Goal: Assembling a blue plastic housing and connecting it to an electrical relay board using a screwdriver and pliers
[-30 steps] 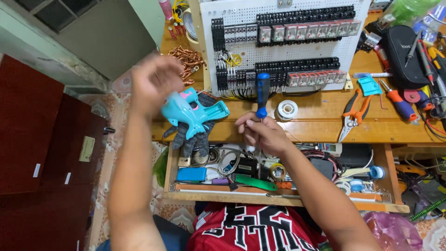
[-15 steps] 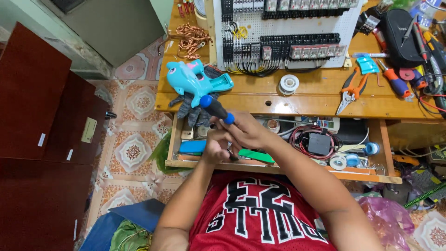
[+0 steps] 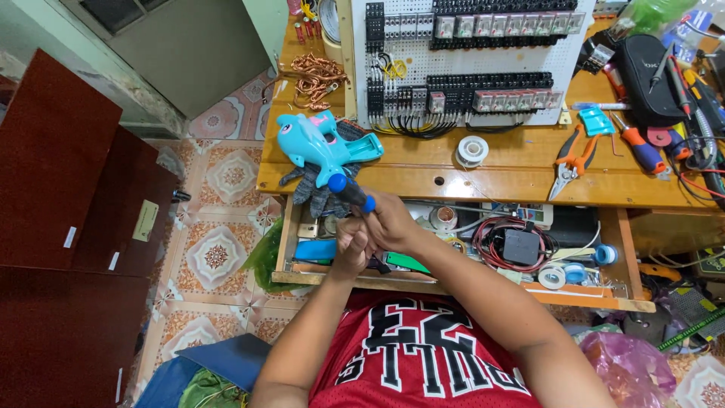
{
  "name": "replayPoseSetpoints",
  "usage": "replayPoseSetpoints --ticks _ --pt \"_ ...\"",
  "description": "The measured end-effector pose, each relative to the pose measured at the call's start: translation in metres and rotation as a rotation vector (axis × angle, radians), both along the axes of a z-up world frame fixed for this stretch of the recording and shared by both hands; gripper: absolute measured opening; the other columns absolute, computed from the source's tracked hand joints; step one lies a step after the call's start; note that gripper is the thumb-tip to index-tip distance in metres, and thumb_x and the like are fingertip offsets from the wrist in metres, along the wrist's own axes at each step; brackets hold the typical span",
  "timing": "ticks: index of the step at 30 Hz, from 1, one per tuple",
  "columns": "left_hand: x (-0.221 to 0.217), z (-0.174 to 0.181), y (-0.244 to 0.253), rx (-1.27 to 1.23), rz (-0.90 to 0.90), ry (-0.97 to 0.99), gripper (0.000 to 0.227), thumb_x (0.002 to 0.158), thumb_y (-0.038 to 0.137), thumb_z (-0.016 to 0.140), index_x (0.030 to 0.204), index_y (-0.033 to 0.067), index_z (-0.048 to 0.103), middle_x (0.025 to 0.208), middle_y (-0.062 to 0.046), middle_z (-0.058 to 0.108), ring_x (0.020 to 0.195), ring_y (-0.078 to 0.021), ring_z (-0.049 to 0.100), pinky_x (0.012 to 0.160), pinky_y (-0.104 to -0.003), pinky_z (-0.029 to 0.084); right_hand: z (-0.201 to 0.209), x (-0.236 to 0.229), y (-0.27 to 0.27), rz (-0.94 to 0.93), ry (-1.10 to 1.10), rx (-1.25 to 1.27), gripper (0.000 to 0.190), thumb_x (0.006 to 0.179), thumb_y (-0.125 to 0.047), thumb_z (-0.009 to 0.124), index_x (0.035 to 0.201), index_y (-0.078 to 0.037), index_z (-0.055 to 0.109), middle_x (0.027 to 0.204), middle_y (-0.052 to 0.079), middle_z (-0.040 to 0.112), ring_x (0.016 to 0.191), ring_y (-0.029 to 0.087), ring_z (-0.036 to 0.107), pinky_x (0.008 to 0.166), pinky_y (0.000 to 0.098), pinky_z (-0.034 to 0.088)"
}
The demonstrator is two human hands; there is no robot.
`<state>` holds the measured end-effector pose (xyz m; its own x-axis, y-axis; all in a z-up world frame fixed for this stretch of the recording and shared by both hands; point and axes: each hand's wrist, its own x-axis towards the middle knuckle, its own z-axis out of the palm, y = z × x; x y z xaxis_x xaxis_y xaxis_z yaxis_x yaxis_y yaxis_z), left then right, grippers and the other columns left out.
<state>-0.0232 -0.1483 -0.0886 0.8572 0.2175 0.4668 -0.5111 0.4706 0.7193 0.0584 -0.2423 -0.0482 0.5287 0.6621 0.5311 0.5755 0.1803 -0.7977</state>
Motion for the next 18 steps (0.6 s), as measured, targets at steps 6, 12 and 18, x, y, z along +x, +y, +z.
replayPoseSetpoints --ticks 6,12,18 --pt "0.006 -0.01 -0.001 0.01 0.028 -0.056 0.046 0.09 0.028 0.079 0.057 0.0008 0.064 0.037 -0.007 0.053 0.034 -0.0126 0.053 0.036 -0.022 0.047 -0.015 0.008 -0.002 0.012 0.032 0.042 0.027 0.11 -0.011 0.043 0.105 -0.011 0.07 0.084 0.009 0.069 0.074 0.031 0.069 0.074 0.0433 0.059" --pt "0.003 -0.016 -0.005 -0.118 -0.029 -0.057 0.052 0.092 0.036 0.077 0.057 -0.0008 0.063 0.038 -0.006 0.054 0.038 -0.0156 0.06 0.039 -0.023 0.052 0.005 -0.003 -0.008 -0.056 -0.02 0.02 0.018 0.105 -0.011 0.05 0.097 -0.007 0.064 0.081 0.018 0.067 0.071 0.044 0.065 0.068 0.0475 0.057" --pt "0.005 -0.019 -0.002 -0.057 -0.039 -0.095 0.051 0.091 0.037 0.076 0.057 0.001 0.063 0.043 -0.008 0.058 0.039 -0.0135 0.059 0.039 -0.021 0.05 -0.01 0.001 -0.01 -0.123 -0.095 0.031 0.025 0.102 -0.01 0.043 0.107 -0.009 0.068 0.087 0.016 0.068 0.076 0.045 0.066 0.071 0.0484 0.058"
